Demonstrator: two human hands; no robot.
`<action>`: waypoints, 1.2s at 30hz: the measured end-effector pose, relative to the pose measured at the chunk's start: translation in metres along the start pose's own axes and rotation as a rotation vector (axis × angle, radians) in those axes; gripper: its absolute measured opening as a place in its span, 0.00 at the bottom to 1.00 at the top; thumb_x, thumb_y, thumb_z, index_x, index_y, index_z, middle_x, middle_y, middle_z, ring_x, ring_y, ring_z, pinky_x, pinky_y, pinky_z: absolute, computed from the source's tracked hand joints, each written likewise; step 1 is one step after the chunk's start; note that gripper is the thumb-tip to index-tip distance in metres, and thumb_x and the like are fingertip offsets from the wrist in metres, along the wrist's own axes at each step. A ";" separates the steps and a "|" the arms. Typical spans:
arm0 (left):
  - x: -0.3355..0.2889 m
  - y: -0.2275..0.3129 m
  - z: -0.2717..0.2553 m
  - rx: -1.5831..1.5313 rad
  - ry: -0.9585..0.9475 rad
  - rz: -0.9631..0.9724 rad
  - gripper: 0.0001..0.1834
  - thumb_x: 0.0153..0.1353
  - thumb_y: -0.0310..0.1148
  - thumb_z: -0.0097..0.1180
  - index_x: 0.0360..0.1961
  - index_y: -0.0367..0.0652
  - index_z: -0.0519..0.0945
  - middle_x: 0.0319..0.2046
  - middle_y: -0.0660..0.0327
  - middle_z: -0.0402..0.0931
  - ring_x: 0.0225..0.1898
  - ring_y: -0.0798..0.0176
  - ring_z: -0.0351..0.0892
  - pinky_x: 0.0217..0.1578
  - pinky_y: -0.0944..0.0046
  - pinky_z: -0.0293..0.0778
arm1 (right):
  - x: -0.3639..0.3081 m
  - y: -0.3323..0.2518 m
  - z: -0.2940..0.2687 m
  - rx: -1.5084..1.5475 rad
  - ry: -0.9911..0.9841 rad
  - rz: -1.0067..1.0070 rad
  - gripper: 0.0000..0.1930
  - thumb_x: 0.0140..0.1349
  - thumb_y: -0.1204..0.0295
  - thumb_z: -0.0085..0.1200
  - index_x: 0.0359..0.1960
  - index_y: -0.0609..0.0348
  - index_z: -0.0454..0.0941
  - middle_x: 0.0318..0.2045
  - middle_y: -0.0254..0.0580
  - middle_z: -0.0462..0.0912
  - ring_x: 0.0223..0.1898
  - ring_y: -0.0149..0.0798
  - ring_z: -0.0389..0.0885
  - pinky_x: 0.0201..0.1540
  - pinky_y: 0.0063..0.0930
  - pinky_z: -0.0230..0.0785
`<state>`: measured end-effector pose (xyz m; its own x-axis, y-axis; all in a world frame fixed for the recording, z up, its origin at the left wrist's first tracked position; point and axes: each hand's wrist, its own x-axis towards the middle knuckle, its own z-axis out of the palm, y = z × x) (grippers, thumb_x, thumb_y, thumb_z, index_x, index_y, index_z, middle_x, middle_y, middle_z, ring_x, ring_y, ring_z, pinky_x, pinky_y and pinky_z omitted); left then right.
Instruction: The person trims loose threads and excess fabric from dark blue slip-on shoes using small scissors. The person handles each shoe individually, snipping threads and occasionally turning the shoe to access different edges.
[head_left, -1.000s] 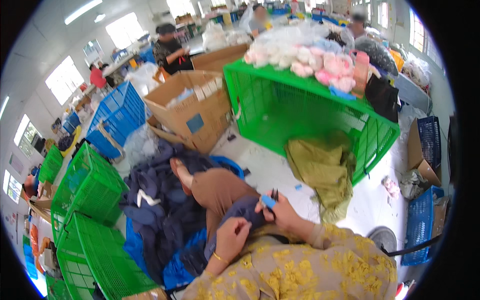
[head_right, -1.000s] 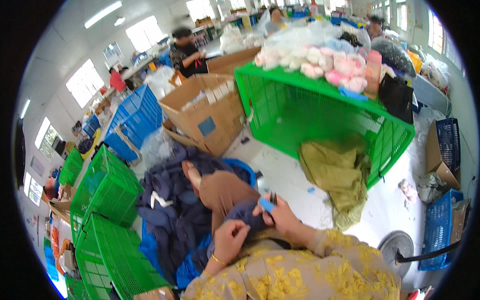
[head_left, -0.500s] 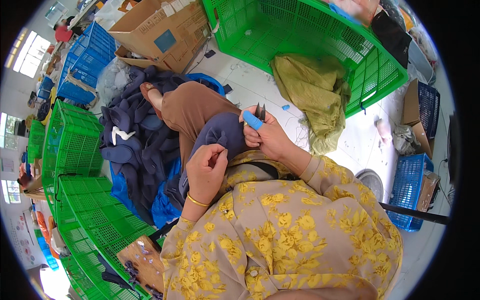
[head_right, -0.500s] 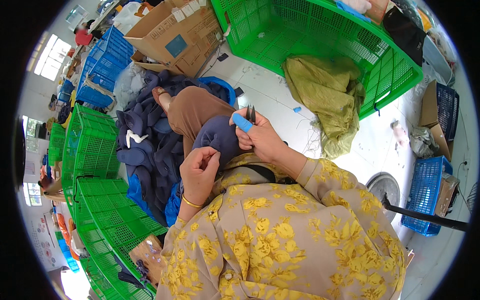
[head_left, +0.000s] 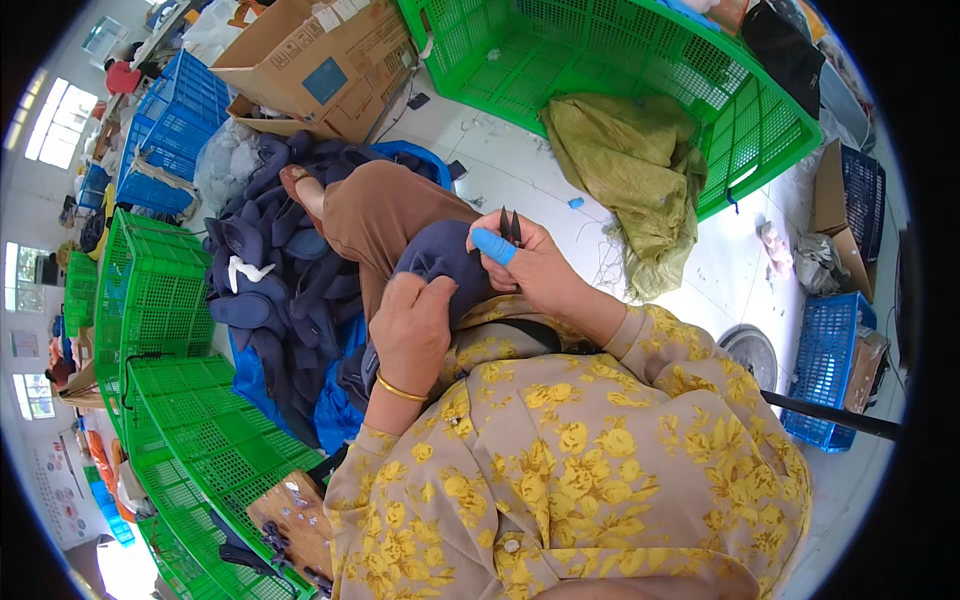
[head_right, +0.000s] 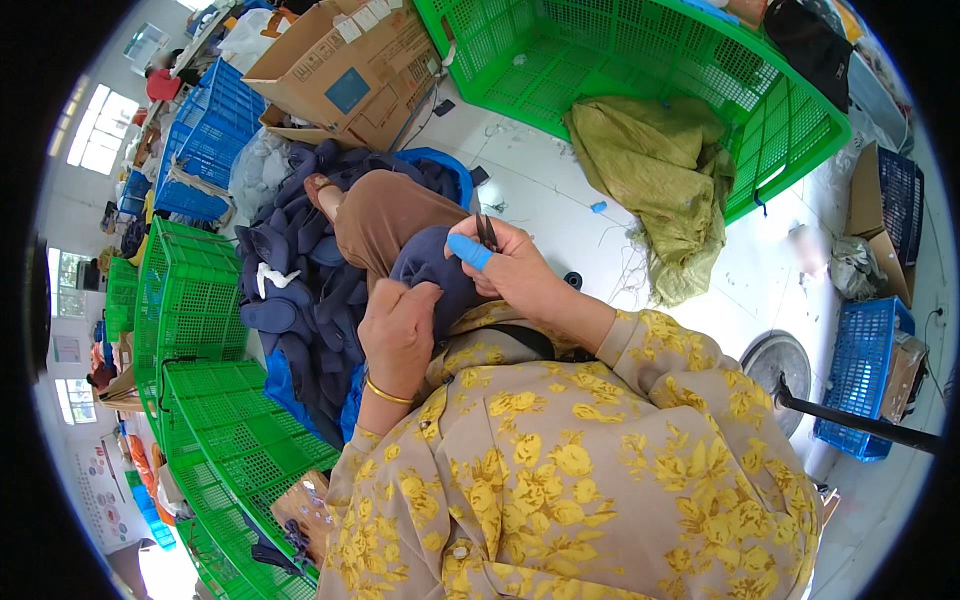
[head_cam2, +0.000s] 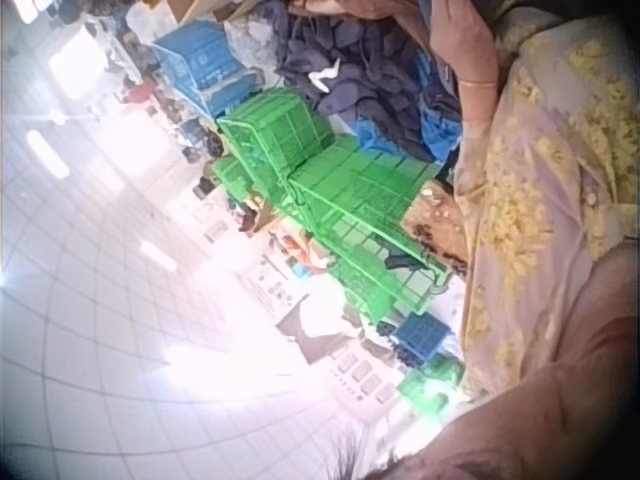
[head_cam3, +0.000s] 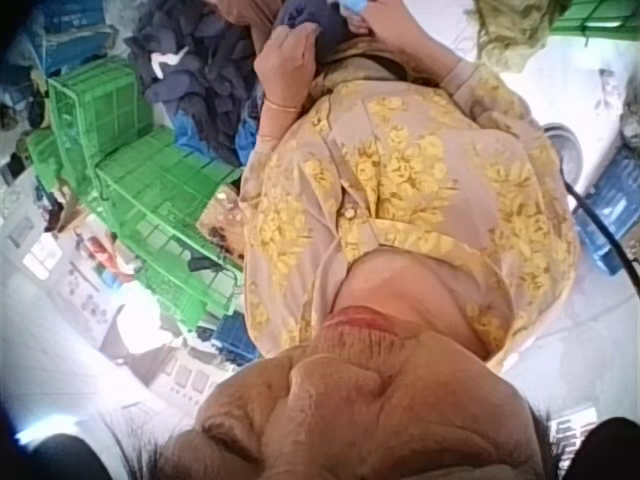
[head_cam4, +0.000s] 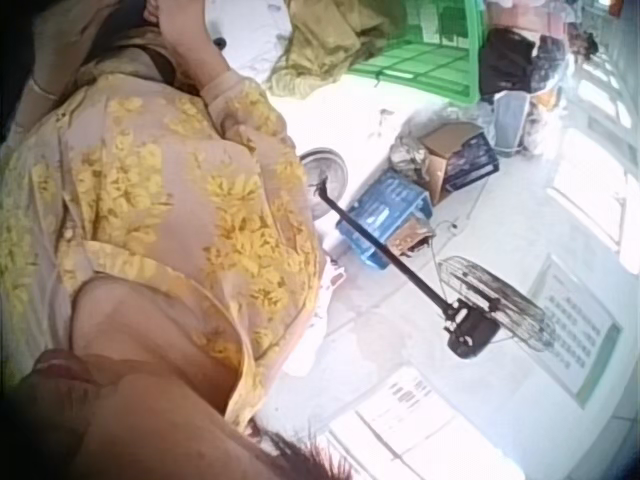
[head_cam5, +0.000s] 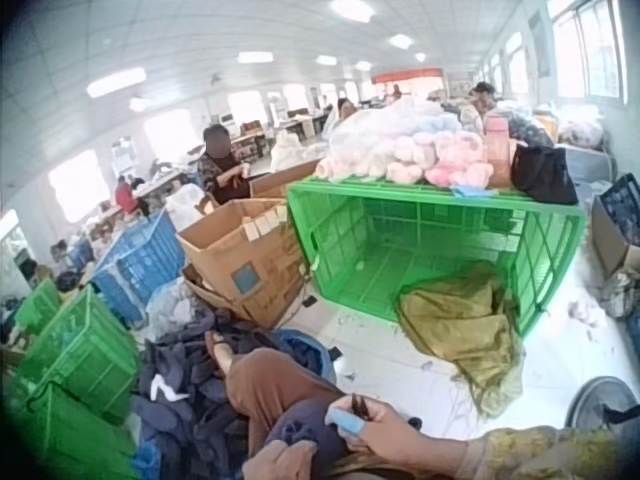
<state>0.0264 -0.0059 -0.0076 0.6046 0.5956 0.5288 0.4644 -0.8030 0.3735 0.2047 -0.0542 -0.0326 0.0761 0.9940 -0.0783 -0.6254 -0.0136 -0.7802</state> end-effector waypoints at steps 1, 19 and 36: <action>0.005 0.002 0.000 -0.009 0.027 0.032 0.06 0.50 0.21 0.63 0.30 0.41 0.82 0.25 0.56 0.70 0.26 0.56 0.74 0.29 0.64 0.72 | 0.000 -0.004 0.000 -0.014 0.000 -0.002 0.06 0.69 0.69 0.50 0.38 0.56 0.73 0.18 0.24 0.63 0.17 0.19 0.54 0.20 0.16 0.49; -0.003 -0.032 0.001 -0.640 -0.181 -0.596 0.03 0.59 0.25 0.59 0.33 0.36 0.79 0.26 0.63 0.75 0.26 0.72 0.72 0.29 0.72 0.68 | -0.023 -0.020 0.011 -1.430 -0.187 -0.286 0.11 0.58 0.75 0.47 0.43 0.64 0.67 0.40 0.56 0.76 0.37 0.58 0.78 0.36 0.47 0.69; -0.006 -0.035 0.003 -0.823 -0.246 -0.704 0.06 0.63 0.28 0.56 0.36 0.36 0.78 0.28 0.70 0.73 0.31 0.78 0.68 0.33 0.75 0.67 | -0.011 -0.005 0.026 -1.865 -0.234 -0.237 0.09 0.54 0.74 0.51 0.38 0.60 0.70 0.32 0.47 0.79 0.31 0.48 0.83 0.31 0.38 0.75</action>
<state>0.0087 0.0186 -0.0254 0.5294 0.8381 -0.1318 0.2381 0.0023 0.9712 0.1871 -0.0623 -0.0117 -0.1701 0.9832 0.0657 0.9165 0.1824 -0.3559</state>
